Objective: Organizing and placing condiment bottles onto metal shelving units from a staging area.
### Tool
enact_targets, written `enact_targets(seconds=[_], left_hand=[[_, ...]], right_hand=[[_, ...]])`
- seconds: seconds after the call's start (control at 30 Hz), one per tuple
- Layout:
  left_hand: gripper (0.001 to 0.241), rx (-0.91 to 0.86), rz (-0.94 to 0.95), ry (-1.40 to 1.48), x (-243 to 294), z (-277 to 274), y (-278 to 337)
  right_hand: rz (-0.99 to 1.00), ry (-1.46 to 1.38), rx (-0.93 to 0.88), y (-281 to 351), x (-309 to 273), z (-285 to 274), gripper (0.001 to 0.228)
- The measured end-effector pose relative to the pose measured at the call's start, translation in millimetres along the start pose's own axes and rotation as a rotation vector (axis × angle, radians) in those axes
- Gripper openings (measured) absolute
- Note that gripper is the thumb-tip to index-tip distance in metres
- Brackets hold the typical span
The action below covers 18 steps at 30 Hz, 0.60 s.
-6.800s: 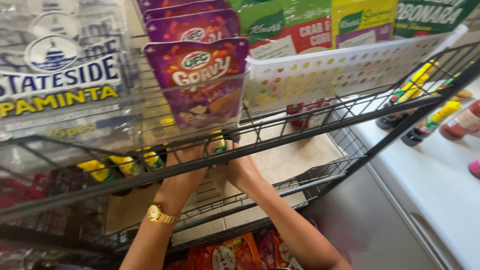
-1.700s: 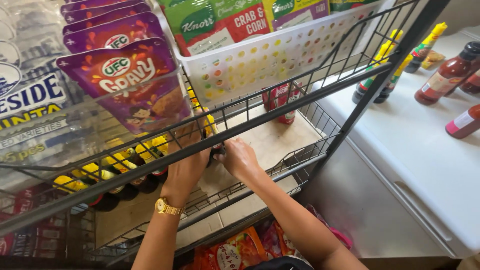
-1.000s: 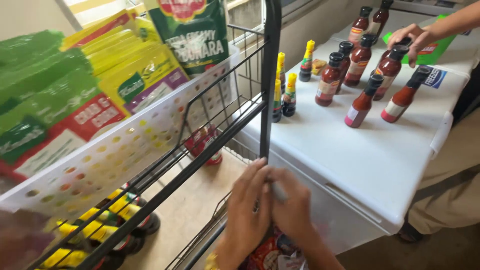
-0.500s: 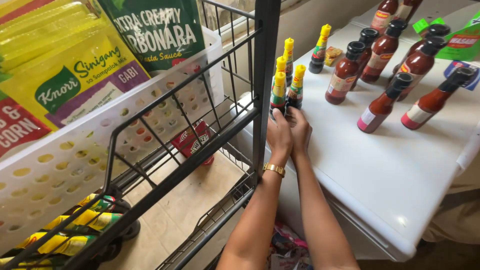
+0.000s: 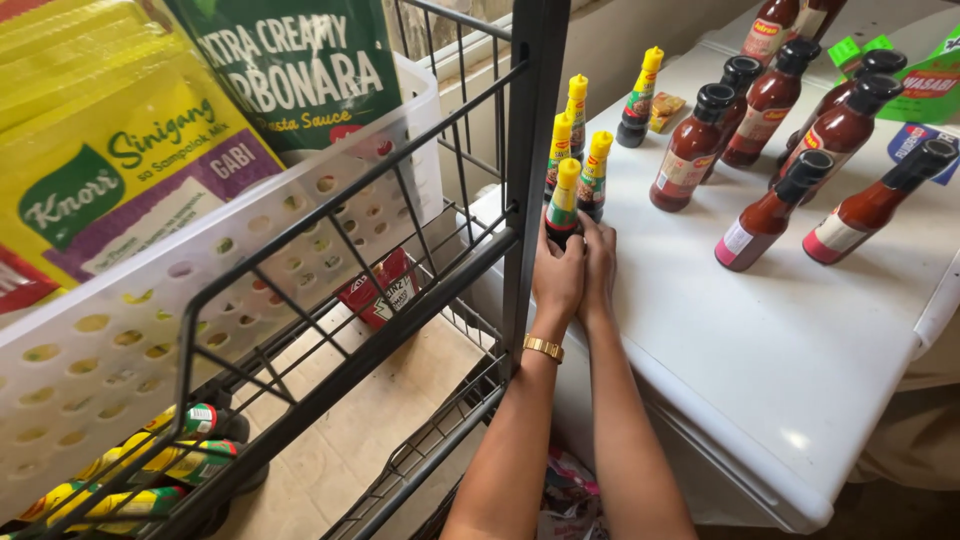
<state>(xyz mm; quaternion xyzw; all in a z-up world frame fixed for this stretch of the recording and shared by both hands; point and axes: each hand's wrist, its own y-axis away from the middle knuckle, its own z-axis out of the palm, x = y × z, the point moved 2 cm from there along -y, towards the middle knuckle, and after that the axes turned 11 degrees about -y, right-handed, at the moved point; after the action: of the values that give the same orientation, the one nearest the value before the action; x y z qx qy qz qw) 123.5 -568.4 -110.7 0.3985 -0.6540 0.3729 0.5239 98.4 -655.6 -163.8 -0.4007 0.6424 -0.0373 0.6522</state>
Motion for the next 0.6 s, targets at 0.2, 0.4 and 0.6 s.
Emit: enact_targets(seconds=[0.2, 0.4, 0.6], left_hand=[[0.071, 0.043, 0.163, 0.008, -18.4, 12.2, 13.8], [0.048, 0.176, 0.651, -0.299, 51.9, -73.5, 186.0], [0.061, 0.182, 0.856, -0.452, 87.6, -193.7, 325.3]], right_hand=[[-0.096, -0.031, -0.038, 19.9, -19.5, -24.0, 0.038], [-0.185, -0.175, -0.189, 132.2, -79.0, -40.7, 0.035], [-0.166, -0.204, -0.288, 279.7, -203.6, -113.1, 0.036]])
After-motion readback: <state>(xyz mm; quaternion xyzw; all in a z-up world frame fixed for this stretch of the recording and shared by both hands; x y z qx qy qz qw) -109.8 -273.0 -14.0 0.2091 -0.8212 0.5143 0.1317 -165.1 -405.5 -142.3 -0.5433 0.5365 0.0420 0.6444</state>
